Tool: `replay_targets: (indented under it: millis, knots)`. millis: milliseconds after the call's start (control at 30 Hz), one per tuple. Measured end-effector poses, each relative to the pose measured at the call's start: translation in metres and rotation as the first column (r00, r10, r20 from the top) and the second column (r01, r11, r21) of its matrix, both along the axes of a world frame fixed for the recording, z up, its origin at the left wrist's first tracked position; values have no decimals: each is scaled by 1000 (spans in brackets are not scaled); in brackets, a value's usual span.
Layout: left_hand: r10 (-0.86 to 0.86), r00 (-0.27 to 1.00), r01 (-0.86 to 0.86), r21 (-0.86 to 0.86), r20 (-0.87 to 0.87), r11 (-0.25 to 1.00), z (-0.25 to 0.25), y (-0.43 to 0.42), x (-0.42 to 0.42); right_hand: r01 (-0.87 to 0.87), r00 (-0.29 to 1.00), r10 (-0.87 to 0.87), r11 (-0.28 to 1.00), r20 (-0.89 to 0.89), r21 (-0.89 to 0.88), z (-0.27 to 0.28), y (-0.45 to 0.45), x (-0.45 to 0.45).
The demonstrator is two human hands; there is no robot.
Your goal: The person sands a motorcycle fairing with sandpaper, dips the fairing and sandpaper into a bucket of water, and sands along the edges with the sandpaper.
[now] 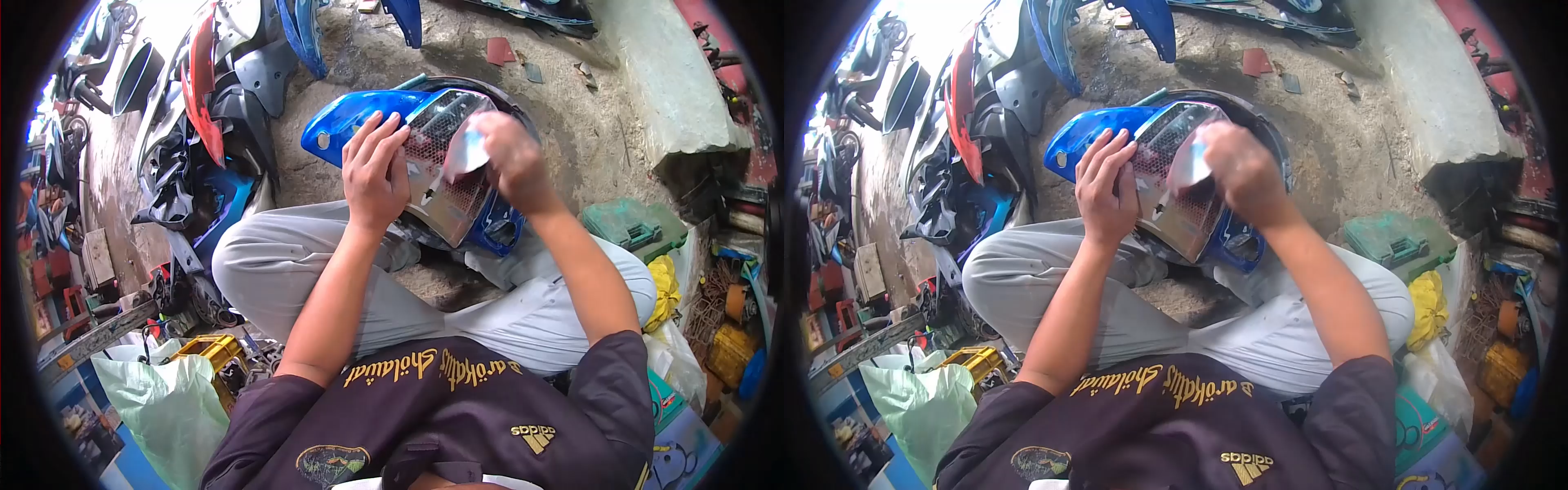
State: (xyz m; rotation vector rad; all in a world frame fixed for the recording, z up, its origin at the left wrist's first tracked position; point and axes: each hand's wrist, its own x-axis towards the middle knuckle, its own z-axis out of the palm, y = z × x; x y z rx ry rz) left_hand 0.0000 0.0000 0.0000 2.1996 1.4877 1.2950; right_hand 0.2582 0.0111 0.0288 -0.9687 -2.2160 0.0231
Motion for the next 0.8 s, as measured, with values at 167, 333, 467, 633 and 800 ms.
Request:
replay_targets:
  millis: [167,333,467,633,800]
  knots:
    - [-1,999,0,-8,-34,1000,9,-5,-14,180,971,-196,976,-139,-118,-3,9,2]
    - [1,1000,0,33,-26,999,2,2,-5,-61,998,63,996,-28,65,-5,-9,-3]
    - [-8,1000,8,47,2,999,-3,1,-1,236,965,-242,969,-100,-72,-18,4,12]
    - [-4,999,6,32,-40,999,-2,-2,-3,11,1000,-11,1000,16,-8,6,-25,0]
    - [-13,989,17,22,-149,1000,6,-3,-2,138,988,-147,979,-50,-152,1,-36,16]
